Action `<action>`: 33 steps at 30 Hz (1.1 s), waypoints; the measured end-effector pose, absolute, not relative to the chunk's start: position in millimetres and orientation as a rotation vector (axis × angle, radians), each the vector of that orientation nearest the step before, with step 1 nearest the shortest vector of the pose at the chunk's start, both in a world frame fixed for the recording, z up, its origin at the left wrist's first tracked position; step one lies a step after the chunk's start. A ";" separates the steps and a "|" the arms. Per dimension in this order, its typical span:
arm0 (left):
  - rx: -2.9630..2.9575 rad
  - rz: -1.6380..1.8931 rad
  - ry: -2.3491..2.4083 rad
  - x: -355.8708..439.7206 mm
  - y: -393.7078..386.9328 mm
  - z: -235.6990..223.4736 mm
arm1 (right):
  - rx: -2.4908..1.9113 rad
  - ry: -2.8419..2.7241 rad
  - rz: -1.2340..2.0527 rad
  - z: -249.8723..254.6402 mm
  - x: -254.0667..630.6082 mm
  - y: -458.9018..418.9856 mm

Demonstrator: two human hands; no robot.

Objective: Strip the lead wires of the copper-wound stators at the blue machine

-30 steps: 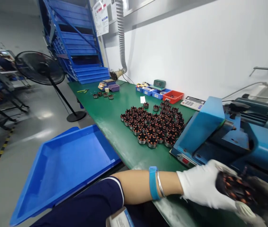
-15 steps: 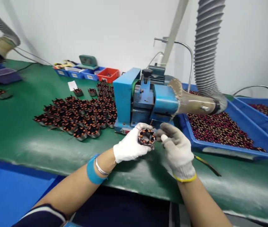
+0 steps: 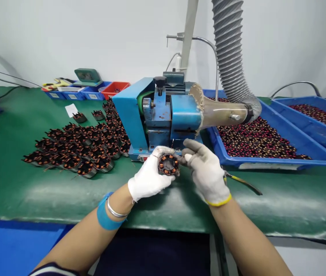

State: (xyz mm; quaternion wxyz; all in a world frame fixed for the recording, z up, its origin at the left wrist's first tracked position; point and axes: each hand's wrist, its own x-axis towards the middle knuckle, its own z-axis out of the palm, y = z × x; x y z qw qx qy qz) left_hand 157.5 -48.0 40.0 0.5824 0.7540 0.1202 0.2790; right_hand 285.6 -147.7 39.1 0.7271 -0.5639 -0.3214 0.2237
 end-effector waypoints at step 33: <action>2.387 1.117 0.309 184.8 -48.3 21.7 | -1.239 -0.828 0.601 37.6 284.9 -125.2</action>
